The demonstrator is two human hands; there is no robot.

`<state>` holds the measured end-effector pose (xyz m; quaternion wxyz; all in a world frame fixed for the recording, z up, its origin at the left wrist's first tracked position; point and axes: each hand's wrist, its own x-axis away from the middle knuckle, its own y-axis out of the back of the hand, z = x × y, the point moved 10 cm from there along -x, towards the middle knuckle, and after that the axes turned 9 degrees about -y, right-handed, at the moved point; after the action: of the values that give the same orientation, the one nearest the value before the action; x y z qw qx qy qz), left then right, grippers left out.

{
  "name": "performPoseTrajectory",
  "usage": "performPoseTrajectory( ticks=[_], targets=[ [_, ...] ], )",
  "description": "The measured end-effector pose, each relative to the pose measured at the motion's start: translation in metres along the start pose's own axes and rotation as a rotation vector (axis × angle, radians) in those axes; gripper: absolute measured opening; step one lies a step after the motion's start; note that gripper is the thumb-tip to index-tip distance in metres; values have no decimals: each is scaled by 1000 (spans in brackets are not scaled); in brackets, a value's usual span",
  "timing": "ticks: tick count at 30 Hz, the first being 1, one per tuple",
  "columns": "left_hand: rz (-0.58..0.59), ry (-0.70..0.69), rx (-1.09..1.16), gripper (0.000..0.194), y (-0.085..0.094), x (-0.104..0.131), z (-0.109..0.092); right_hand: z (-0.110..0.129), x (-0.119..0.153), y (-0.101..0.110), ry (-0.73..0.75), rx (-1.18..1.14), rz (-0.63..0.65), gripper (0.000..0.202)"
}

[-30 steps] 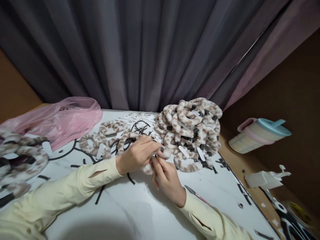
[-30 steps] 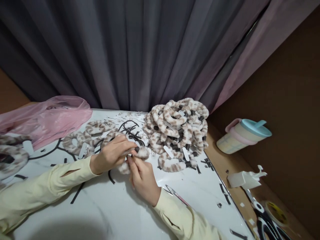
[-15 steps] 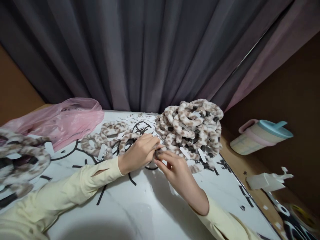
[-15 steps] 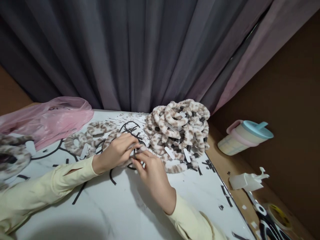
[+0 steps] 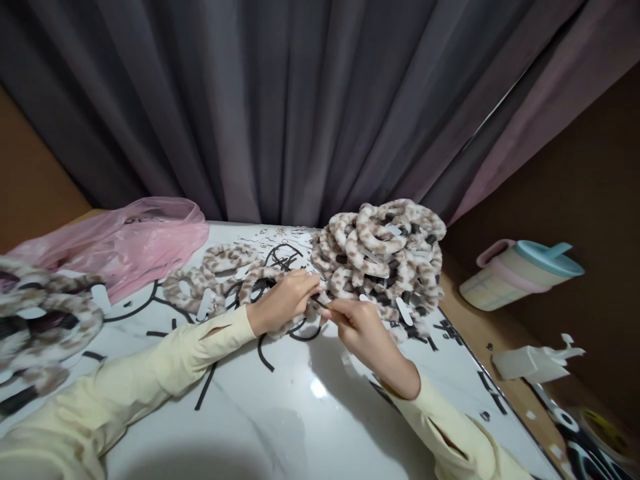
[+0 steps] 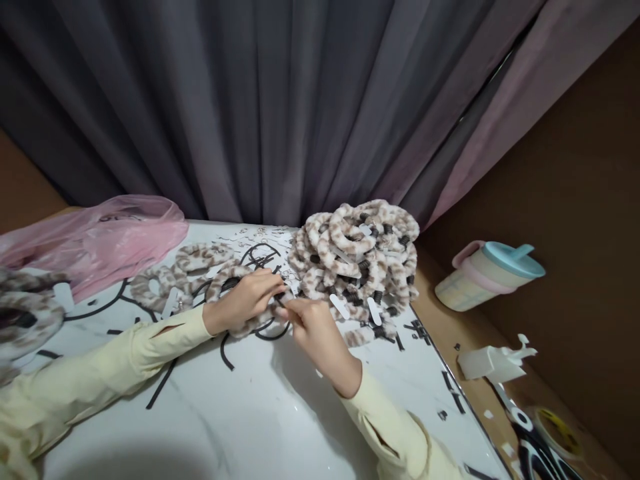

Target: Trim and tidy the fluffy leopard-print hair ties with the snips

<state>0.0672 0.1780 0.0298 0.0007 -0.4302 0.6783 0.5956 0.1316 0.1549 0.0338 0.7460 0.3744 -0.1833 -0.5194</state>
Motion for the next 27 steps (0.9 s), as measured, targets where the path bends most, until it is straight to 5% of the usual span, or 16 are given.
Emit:
performPoseTrajectory(
  ticks=[7, 16, 27],
  targets=[
    [-47, 294, 270, 26, 7, 6, 16, -13, -9, 29, 53, 5, -211, 33],
    [-66, 278, 441, 30, 16, 6, -10, -17, -6, 37, -7, -47, -280, 27],
    [-68, 399, 416, 23, -5, 15, 10, -54, -23, 0, -122, -52, -129, 36]
  ],
)
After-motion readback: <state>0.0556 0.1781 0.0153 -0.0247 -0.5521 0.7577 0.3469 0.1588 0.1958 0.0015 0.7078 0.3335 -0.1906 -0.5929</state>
